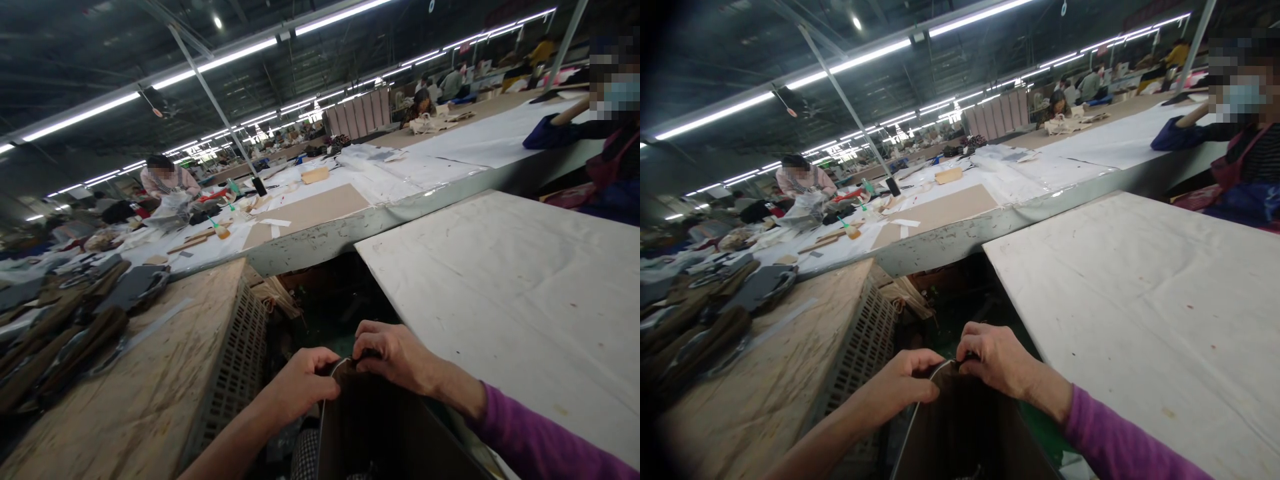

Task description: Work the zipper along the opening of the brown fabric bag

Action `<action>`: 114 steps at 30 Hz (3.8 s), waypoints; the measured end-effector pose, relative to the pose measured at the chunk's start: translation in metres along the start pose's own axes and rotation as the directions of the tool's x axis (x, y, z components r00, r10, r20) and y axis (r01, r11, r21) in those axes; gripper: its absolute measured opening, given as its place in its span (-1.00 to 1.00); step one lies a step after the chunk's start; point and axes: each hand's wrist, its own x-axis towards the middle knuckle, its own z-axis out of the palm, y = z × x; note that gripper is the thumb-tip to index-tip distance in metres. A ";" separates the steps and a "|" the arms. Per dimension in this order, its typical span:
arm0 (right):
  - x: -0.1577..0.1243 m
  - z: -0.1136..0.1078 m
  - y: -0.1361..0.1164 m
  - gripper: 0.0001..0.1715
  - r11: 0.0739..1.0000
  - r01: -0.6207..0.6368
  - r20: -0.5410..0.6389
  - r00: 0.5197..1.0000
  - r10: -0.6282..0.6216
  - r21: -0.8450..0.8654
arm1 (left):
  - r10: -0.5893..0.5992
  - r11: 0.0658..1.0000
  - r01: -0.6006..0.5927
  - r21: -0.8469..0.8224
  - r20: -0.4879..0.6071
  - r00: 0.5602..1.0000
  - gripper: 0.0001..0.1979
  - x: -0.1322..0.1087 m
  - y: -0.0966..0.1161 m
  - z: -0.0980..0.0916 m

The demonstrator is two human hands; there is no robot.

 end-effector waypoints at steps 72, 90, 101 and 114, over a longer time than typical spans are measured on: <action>-0.011 0.006 -0.018 -0.96 0.958 -0.143 -0.057 0.985 0.162 0.248 | 0.177 0.965 -0.154 0.212 -0.094 0.980 -0.73 -0.018 -0.002 0.020; -0.007 0.006 -0.025 -0.92 0.864 -0.396 -0.006 0.908 0.419 0.312 | 0.179 0.948 -0.147 0.282 -0.093 0.979 -0.69 -0.018 0.001 0.020; -0.007 0.008 -0.021 -0.88 0.898 -0.357 0.005 0.930 0.368 0.258 | 0.203 0.941 -0.181 0.288 -0.050 0.978 -0.74 -0.017 0.000 0.018; 0.018 0.005 -0.021 -0.57 0.991 0.037 0.270 0.960 -0.071 0.128 | 0.125 0.986 -0.128 0.107 0.039 0.991 -0.86 -0.012 -0.019 -0.007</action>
